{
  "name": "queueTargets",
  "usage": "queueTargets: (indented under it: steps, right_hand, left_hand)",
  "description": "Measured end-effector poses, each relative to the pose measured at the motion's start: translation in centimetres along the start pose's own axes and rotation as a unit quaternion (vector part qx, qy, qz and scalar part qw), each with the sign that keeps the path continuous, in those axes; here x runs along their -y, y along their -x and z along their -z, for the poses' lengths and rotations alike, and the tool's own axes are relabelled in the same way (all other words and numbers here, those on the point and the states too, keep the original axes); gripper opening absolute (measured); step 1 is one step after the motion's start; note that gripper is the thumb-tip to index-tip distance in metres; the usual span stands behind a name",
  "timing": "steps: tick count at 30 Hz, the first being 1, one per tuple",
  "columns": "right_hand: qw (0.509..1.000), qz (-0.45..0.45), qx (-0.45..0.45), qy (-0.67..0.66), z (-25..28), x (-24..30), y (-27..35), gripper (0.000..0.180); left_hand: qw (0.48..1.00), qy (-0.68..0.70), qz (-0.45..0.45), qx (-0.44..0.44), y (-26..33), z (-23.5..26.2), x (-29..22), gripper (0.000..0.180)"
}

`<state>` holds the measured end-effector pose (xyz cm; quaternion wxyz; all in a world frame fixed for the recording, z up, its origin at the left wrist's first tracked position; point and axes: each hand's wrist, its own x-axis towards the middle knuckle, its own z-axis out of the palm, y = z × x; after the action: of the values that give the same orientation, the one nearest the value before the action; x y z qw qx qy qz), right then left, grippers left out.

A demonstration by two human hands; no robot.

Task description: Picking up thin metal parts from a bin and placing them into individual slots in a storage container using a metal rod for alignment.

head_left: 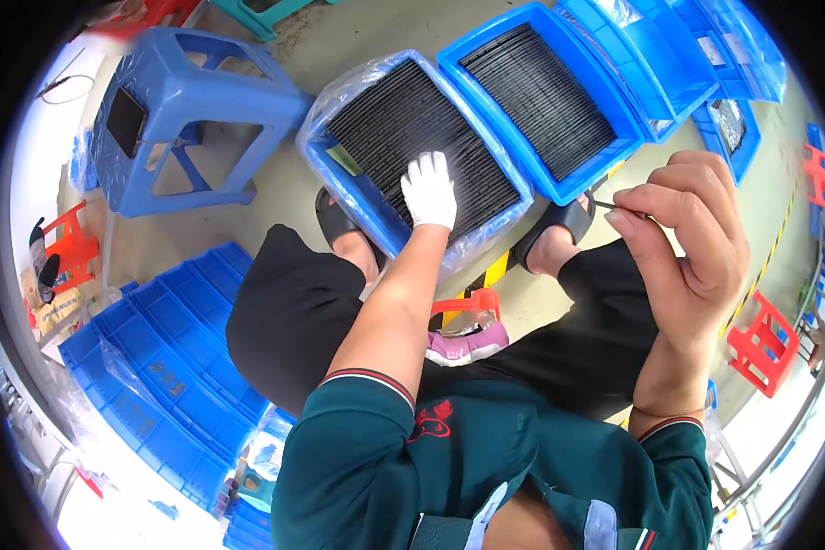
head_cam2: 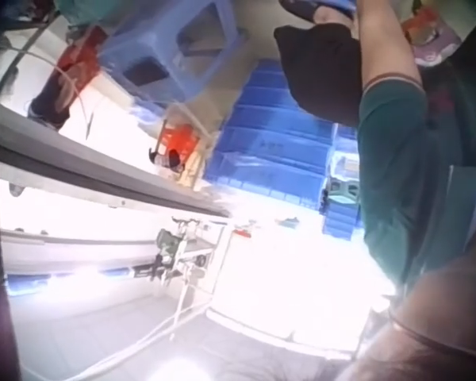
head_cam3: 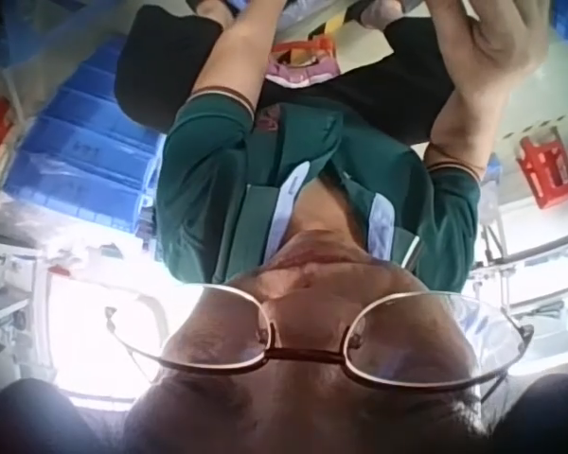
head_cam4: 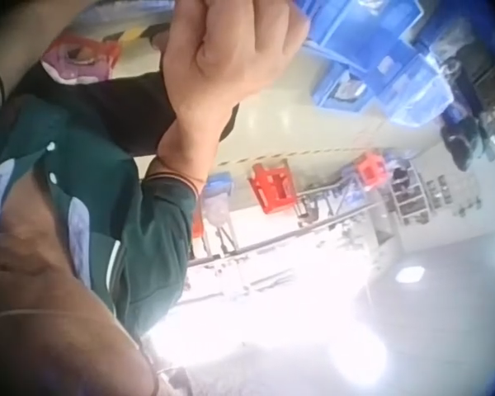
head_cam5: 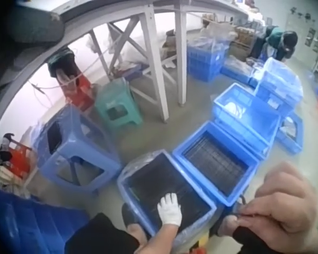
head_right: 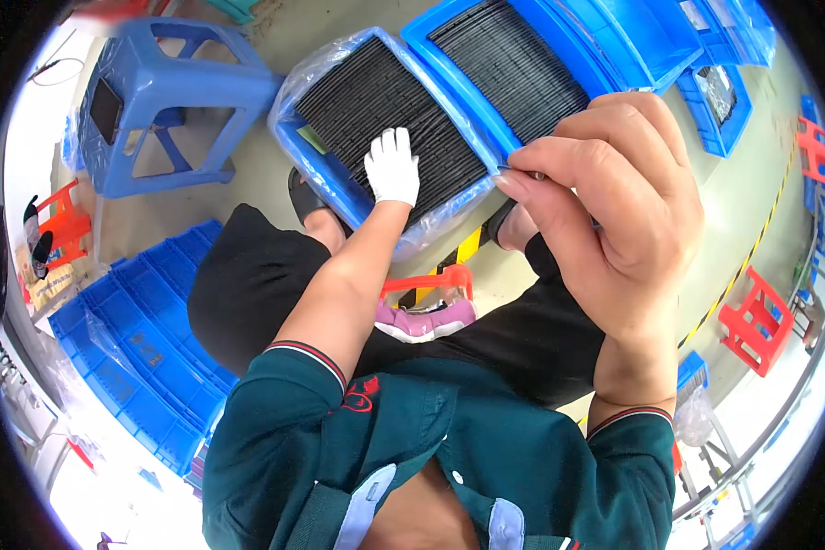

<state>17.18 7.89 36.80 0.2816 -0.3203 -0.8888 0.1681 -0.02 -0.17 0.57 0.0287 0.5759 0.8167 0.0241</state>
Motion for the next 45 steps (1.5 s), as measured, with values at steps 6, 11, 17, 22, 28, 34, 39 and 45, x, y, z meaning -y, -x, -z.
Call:
queueTargets:
  steps: [6, 11, 17, 22, 28, 34, 39, 45]
  right_hand:
    - [1.0, 0.001, 0.005, -0.006, -0.4, 0.6, -0.2, 0.02]
    - [1.0, 0.014, 0.004, 0.005, -0.4, 0.5, -0.1, 0.02]
    - [1.0, 0.029, 0.01, 0.006, -0.5, 0.4, -0.1, 0.02]
    - [0.999, 0.042, 0.007, 0.022, -0.7, 0.5, -0.5, 0.018]
    - [0.999, 0.036, 0.011, 0.023, -0.8, 0.3, -0.3, 0.019]
    - [0.998, 0.059, 0.004, 0.033, -0.9, 0.8, -0.6, 0.02]
    - [0.998, 0.05, -0.004, 0.038, -1.1, 0.7, -0.3, 0.02]
    - [0.998, 0.057, -0.001, 0.033, -1.2, 0.8, -0.2, 0.02]
  left_hand:
    - [0.999, -0.03, -0.028, 0.022, 1.6, -1.1, 1.8, 0.052]
    - [0.998, -0.051, -0.03, 0.032, 0.4, -0.9, 1.9, 0.053]
    - [0.997, -0.002, -0.06, 0.044, -0.3, 0.1, 2.4, 0.057]
    - [0.996, -0.003, -0.052, 0.072, 1.0, -1.3, 2.4, 0.063]
    - [0.997, 0.008, -0.042, 0.062, 1.8, -0.9, 0.9, 0.062]
    - [0.997, -0.004, -0.08, 0.018, 0.9, -1.5, 1.9, 0.037]
    - [0.995, 0.01, -0.1, 0.005, 0.7, -1.1, 2.2, 0.026]
    - [0.996, 0.011, -0.091, 0.01, 0.6, -0.9, 1.9, 0.024]
